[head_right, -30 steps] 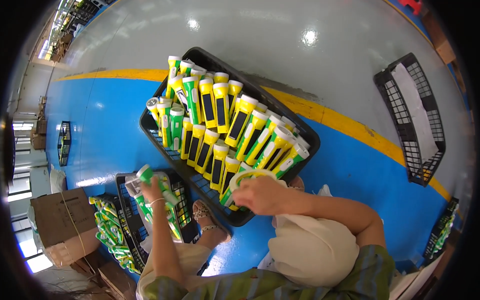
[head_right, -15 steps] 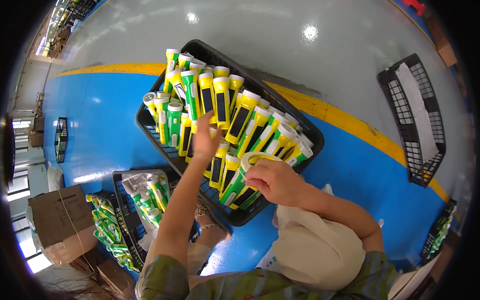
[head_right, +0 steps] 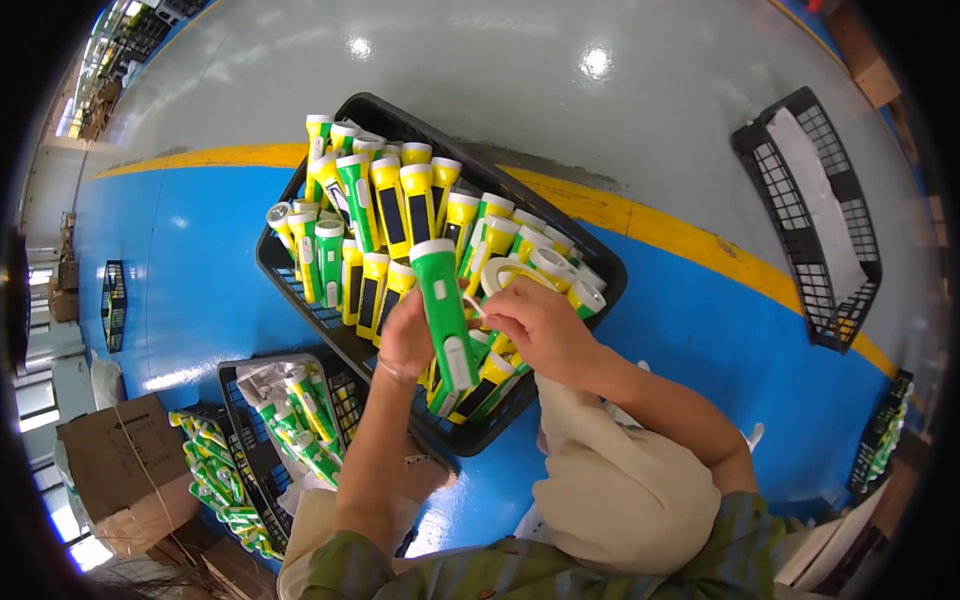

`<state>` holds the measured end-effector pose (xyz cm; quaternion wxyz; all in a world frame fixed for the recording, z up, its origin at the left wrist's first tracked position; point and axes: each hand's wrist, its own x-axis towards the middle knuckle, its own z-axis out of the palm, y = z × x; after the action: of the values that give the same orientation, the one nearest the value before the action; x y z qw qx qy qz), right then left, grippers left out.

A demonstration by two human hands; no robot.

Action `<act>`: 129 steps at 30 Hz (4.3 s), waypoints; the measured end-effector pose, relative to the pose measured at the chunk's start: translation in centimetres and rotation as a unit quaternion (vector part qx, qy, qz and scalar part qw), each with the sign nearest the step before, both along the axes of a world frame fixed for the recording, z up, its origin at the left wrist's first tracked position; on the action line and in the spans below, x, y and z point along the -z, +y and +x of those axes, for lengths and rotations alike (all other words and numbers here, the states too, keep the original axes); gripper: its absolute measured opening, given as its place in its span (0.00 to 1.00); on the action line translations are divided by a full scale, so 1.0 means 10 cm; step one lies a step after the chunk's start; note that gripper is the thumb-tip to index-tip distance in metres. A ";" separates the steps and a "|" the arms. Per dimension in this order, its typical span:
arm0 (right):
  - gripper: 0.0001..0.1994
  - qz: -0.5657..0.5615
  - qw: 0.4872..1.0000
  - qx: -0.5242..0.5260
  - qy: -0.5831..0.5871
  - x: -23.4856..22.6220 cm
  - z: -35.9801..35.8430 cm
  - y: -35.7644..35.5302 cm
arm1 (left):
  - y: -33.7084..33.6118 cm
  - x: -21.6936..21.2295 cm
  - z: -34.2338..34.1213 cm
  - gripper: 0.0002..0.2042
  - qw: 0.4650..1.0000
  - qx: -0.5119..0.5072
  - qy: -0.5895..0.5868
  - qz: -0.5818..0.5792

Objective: Applying adhesive labels to the tops of plastic flashlights.

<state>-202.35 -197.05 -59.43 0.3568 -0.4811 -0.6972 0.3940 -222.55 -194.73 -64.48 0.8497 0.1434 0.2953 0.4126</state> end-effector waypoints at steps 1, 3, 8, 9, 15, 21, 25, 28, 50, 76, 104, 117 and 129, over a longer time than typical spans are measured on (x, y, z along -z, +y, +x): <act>0.02 -0.007 1.000 -0.016 -0.004 0.00 0.00 -0.01 | -0.09 -0.04 0.05 0.22 1.000 0.003 0.011 0.026; 0.02 -0.008 1.000 -0.010 -0.003 0.01 -0.01 -0.02 | -0.21 -0.09 0.12 0.24 0.991 0.038 0.113 0.053; 0.02 -0.066 0.994 -0.079 0.030 0.02 -0.03 -0.04 | -0.30 -0.19 0.13 0.35 0.881 0.035 0.393 0.261; 0.02 -0.079 0.992 -0.087 0.040 0.02 -0.03 -0.04 | -0.31 -0.22 0.12 0.35 0.881 0.036 0.393 0.260; 0.03 -0.065 0.994 -0.087 0.003 0.04 -0.05 -0.05 | -0.36 -0.32 0.13 0.39 0.815 0.033 0.415 0.403; 0.05 -0.039 0.997 -0.059 -0.030 -0.02 -0.07 -0.04 | -0.49 -0.34 0.14 0.29 0.803 -0.012 0.466 0.372; 0.07 -0.064 0.994 -0.044 -0.075 -0.07 -0.06 -0.01 | -0.55 -0.32 0.18 0.29 0.831 -0.038 0.424 0.357; 0.08 -0.064 0.994 -0.022 -0.088 -0.08 -0.06 -0.02 | -0.52 -0.27 0.15 0.29 0.835 -0.040 0.409 0.367; 0.04 -0.046 0.982 -0.182 0.014 -0.01 -0.21 -0.21 | -1.28 0.75 -2.88 0.34 0.289 -0.056 0.942 -0.161; 0.05 0.020 0.999 -0.022 0.013 -0.08 -0.04 -0.01 | 0.11 0.06 -0.23 0.28 0.991 -0.077 0.069 0.087; 0.08 -0.077 0.995 -0.046 -0.053 -0.12 -0.09 -0.01 | -0.58 -0.32 0.10 0.22 0.848 -0.020 0.426 0.315; 0.08 -0.061 0.993 -0.063 -0.083 0.00 -0.14 -0.10 | -0.46 -0.20 0.03 0.16 0.878 -0.112 0.406 0.227; 0.04 0.005 0.985 -0.170 -0.026 -0.02 -0.15 -0.21 | -1.23 1.05 -3.98 0.08 0.062 0.274 0.959 0.033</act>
<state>-203.87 -199.17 -59.26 0.2693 -0.3640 -0.7796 0.4328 -262.30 -207.05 -74.97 -0.1226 0.5134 0.7805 -0.3351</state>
